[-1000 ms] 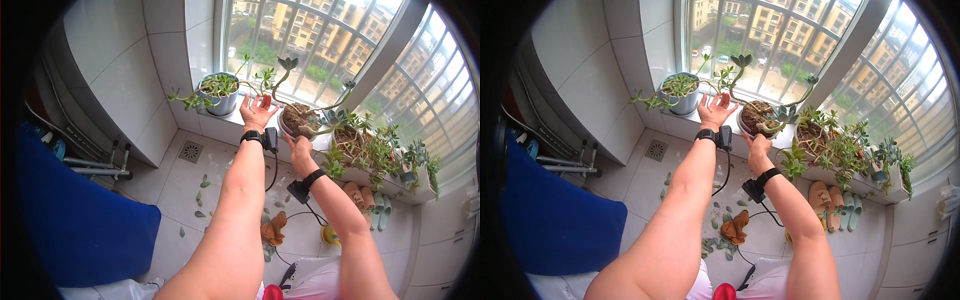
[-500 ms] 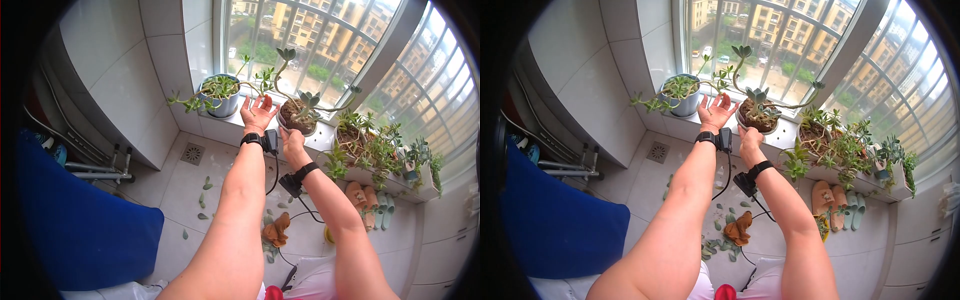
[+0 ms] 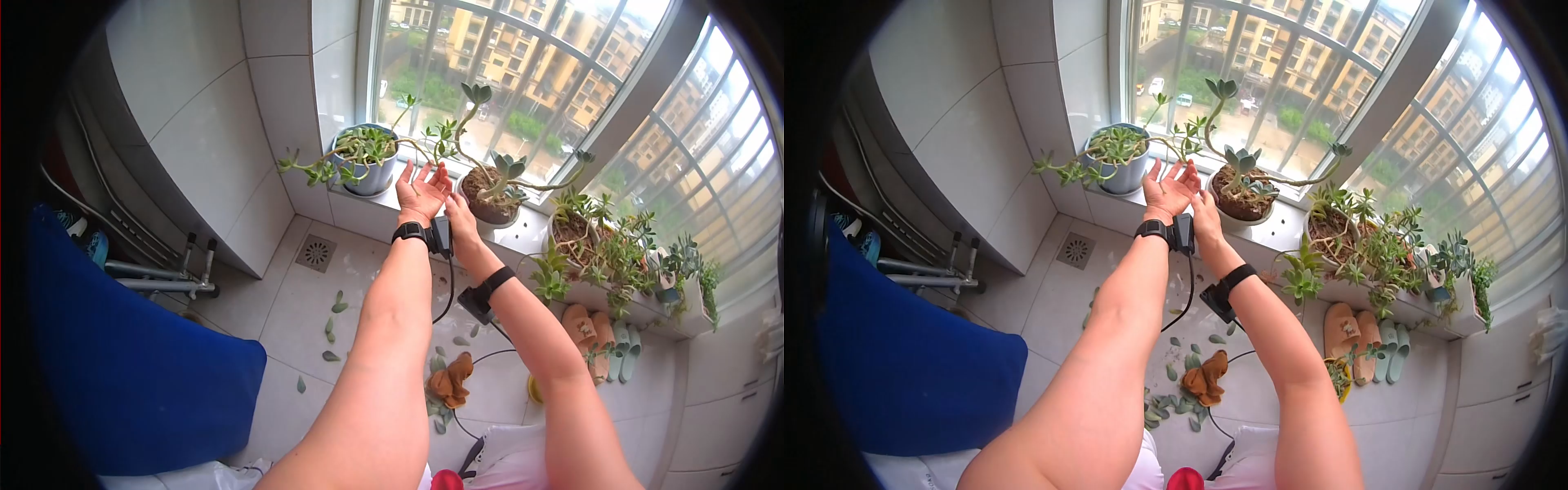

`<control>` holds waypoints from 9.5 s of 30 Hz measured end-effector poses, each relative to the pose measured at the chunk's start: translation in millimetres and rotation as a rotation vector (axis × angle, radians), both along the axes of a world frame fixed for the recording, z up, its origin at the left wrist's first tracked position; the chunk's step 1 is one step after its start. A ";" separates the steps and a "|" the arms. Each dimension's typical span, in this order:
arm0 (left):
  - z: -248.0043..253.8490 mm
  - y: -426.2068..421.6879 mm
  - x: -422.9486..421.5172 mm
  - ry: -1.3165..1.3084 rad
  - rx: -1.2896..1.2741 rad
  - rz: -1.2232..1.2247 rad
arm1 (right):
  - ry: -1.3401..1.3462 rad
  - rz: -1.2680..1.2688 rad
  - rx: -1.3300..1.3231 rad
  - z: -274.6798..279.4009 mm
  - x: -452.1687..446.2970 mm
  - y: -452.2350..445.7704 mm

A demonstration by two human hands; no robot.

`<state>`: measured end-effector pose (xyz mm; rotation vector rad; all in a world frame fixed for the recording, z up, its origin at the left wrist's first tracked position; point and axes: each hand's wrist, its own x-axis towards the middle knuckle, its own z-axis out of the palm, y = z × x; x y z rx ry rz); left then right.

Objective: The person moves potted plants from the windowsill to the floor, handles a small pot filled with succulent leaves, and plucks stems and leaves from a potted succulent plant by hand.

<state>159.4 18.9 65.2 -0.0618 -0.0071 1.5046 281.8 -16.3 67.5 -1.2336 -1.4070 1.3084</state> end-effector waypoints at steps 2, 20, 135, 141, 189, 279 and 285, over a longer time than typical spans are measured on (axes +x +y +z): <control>-7.2 5.1 -9.5 -0.014 0.081 -0.073 | -0.004 -0.071 0.138 7.1 -14.5 7.6; 2.3 6.4 -29.2 0.042 0.072 -0.171 | 0.311 -0.122 0.141 49.5 -45.3 56.8; -44.7 -33.7 -108.1 0.650 -0.468 -0.149 | 0.592 -0.382 -0.360 -0.3 88.4 12.4; -46.4 -34.3 -116.3 0.700 -0.508 -0.157 | 0.558 -0.441 -0.340 -12.5 68.9 5.8; -56.3 -58.3 -118.6 1.862 -0.538 -1.011 | -0.558 0.979 -0.014 105.5 206.5 -392.5; -87.4 -335.9 392.0 1.453 0.128 -0.534 | -0.709 -0.662 0.096 -50.0 413.2 -380.7; -83.5 -336.9 397.1 1.450 0.124 -0.502 | -0.668 -0.720 0.186 -50.6 402.7 -394.8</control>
